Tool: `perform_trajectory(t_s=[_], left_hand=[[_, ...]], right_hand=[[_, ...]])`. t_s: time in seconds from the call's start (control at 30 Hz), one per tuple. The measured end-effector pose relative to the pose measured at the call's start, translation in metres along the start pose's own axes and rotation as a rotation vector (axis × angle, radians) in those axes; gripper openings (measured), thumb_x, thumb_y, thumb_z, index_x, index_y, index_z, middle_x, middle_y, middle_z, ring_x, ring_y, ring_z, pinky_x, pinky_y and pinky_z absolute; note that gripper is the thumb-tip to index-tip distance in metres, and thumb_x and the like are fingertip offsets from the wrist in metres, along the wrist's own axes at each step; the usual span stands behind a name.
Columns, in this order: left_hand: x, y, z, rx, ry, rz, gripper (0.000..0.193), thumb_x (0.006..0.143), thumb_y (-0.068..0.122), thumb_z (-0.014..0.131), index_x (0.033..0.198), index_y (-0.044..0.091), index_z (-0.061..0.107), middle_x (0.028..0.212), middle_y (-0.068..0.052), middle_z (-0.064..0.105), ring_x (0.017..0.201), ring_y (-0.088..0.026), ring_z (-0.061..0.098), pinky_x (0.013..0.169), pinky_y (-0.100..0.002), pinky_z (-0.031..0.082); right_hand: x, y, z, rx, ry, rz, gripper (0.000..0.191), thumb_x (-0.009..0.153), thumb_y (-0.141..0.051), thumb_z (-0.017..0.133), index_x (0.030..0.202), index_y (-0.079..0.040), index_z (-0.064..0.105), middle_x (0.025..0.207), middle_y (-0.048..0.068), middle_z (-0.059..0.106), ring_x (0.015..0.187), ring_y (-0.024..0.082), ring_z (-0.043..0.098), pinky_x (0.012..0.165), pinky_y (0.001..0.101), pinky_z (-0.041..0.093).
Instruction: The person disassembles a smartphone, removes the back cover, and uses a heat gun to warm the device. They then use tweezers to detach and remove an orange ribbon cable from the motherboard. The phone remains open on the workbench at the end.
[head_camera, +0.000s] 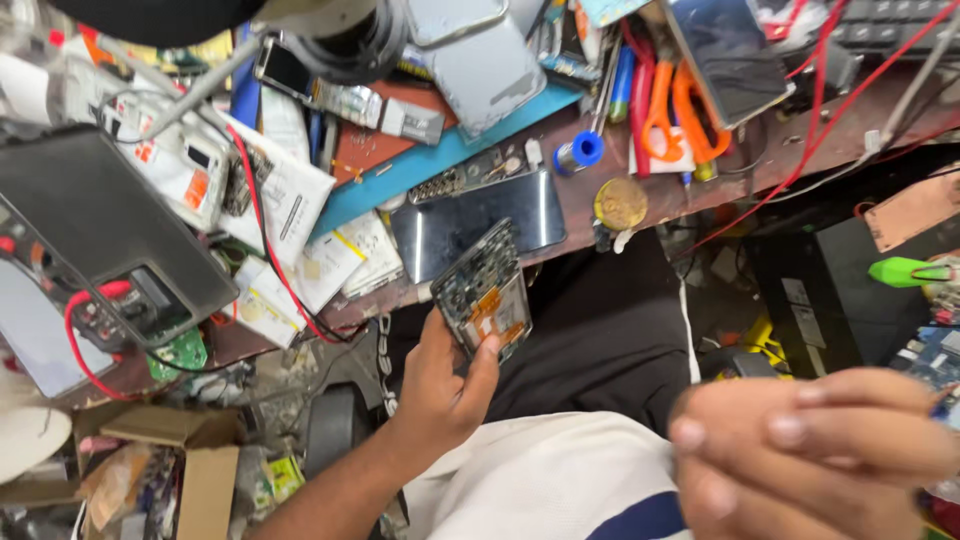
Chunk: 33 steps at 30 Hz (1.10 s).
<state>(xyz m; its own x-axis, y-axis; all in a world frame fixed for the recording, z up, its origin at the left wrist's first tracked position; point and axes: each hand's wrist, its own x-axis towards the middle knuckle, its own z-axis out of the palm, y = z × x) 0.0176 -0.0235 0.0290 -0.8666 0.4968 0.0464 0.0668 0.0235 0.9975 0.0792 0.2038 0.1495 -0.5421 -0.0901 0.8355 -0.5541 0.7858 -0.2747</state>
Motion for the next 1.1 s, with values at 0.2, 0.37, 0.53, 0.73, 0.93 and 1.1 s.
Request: perform_trajectory(t_s=[0.2, 0.37, 0.53, 0.73, 0.93, 1.1], left_hand=[[0.002, -0.011, 0.010, 0.121, 0.061, -0.114, 0.039, 0.097, 0.007, 0.063, 0.132, -0.004, 0.051, 0.104, -0.014, 0.077, 0.084, -0.016, 0.074, 0.073, -0.029, 0.058], [0.006, -0.019, 0.008, 0.228, 0.112, -0.326, 0.052, 0.088, 0.008, 0.066, 0.137, 0.001, 0.049, 0.092, -0.014, 0.079, 0.072, -0.017, 0.076, 0.063, -0.030, 0.057], [0.005, -0.032, 0.017, -0.059, 0.072, -0.083, 0.050, 0.092, -0.001, 0.061, 0.140, -0.006, 0.045, 0.122, -0.019, 0.068, 0.102, -0.020, 0.066, 0.088, -0.031, 0.052], [-0.005, -0.054, 0.014, -0.140, 0.097, -0.101, 0.056, 0.089, -0.006, 0.059, 0.143, -0.006, 0.042, 0.126, -0.023, 0.067, 0.115, -0.025, 0.068, 0.099, -0.036, 0.053], [-0.014, -0.049, 0.015, -0.269, 0.097, -0.070, 0.058, 0.091, -0.008, 0.055, 0.146, -0.006, 0.035, 0.135, -0.022, 0.058, 0.123, -0.028, 0.063, 0.102, -0.040, 0.053], [-0.009, -0.038, 0.026, -0.241, 0.089, -0.081, 0.057, 0.090, -0.010, 0.053, 0.144, -0.006, 0.037, 0.132, -0.022, 0.060, 0.120, -0.027, 0.064, 0.100, -0.041, 0.054]], right_hand=[[0.028, -0.020, 0.000, 0.173, 0.032, 0.280, 0.021, 0.091, -0.027, 0.074, 0.079, -0.010, 0.076, 0.070, 0.001, 0.071, 0.077, 0.016, 0.069, 0.068, 0.0292, 0.056], [0.022, -0.011, -0.028, 0.284, 0.026, 0.008, 0.028, 0.100, -0.019, 0.057, 0.085, -0.003, 0.074, 0.078, 0.005, 0.072, 0.079, 0.020, 0.069, 0.064, 0.0323, 0.056], [0.017, -0.011, -0.051, 0.275, -0.132, -0.178, 0.022, 0.104, -0.019, 0.064, 0.098, -0.002, 0.078, 0.091, 0.004, 0.076, 0.089, 0.022, 0.074, 0.071, 0.0315, 0.060], [-0.001, -0.014, -0.029, 0.399, -0.129, 0.058, 0.037, 0.109, -0.039, 0.054, 0.110, -0.009, 0.075, 0.099, 0.003, 0.075, 0.096, 0.025, 0.073, 0.082, 0.0376, 0.061], [-0.001, -0.010, 0.001, 0.345, -0.408, 0.251, 0.054, 0.115, -0.055, 0.047, 0.141, -0.010, 0.060, 0.141, 0.012, 0.064, 0.131, 0.031, 0.063, 0.113, 0.0418, 0.052], [0.012, -0.011, -0.052, 0.453, -0.201, 0.186, 0.054, 0.116, -0.056, 0.044, 0.143, -0.011, 0.056, 0.148, 0.018, 0.056, 0.138, 0.035, 0.060, 0.116, 0.0474, 0.051]])
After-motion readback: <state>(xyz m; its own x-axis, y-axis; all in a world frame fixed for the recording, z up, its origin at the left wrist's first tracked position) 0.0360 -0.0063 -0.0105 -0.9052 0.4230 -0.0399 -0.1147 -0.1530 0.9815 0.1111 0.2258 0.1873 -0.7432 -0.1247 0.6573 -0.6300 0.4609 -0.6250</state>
